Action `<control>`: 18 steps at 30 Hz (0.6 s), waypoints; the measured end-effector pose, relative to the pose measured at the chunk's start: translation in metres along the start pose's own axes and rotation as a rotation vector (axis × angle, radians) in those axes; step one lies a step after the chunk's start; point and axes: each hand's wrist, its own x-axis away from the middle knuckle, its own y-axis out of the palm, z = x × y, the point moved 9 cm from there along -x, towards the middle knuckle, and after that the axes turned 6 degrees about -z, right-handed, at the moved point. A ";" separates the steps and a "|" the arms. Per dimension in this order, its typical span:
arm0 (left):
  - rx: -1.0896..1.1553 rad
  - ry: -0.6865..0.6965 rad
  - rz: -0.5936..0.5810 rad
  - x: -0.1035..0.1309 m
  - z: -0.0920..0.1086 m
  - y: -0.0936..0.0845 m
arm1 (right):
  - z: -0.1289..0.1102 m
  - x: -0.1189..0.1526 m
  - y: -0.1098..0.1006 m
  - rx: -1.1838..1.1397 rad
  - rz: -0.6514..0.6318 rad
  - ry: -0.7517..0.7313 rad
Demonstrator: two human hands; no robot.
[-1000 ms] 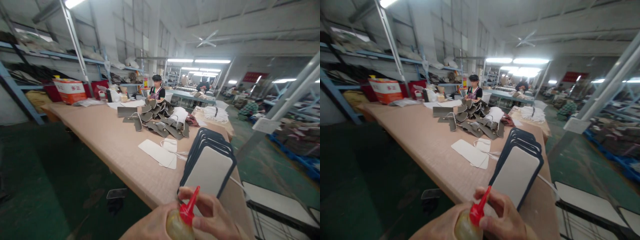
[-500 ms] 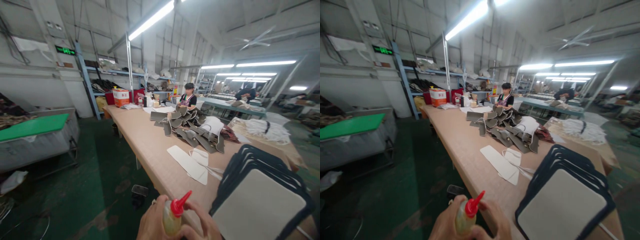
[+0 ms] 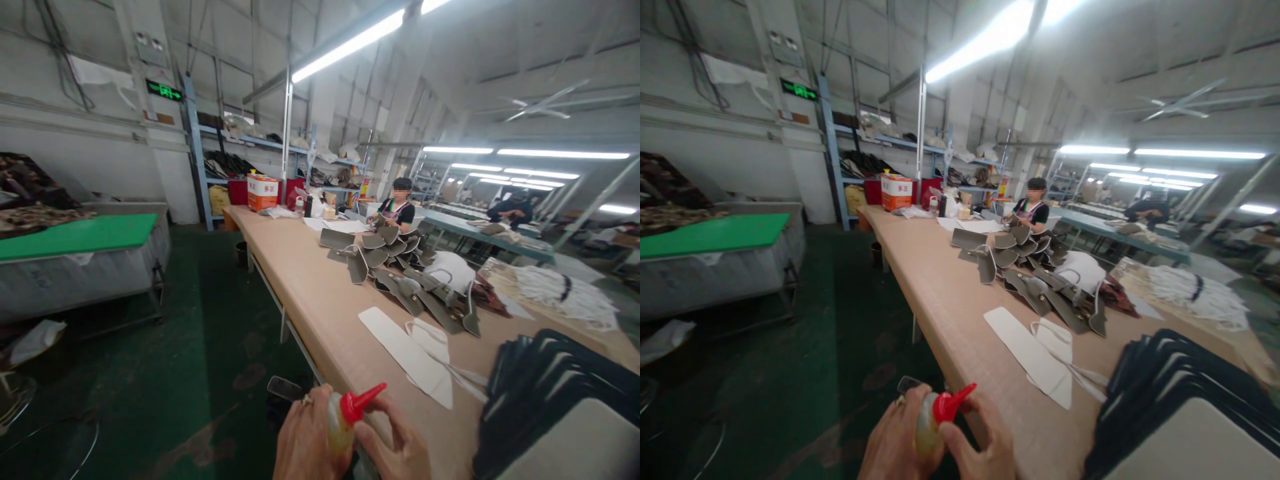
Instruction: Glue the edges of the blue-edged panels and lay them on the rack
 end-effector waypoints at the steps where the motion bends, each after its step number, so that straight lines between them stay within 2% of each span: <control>1: 0.003 0.011 -0.006 -0.002 -0.005 -0.001 | -0.001 -0.003 0.006 0.033 -0.001 0.004; 3: 0.018 0.017 -0.039 -0.006 -0.016 -0.001 | -0.002 -0.010 0.020 0.086 -0.035 0.009; 6: 0.076 0.002 -0.124 -0.012 -0.032 -0.003 | -0.005 -0.019 0.043 0.129 -0.159 0.002; 12: 0.381 -0.094 -0.326 -0.016 -0.059 -0.020 | -0.029 -0.031 0.080 0.230 -0.408 -0.179; 15: 0.627 -0.019 -0.432 -0.018 -0.067 -0.021 | -0.047 -0.036 0.095 0.249 -0.494 -0.280; 18: 0.821 0.093 -0.520 -0.023 -0.076 -0.013 | -0.057 -0.043 0.109 0.211 -0.531 -0.371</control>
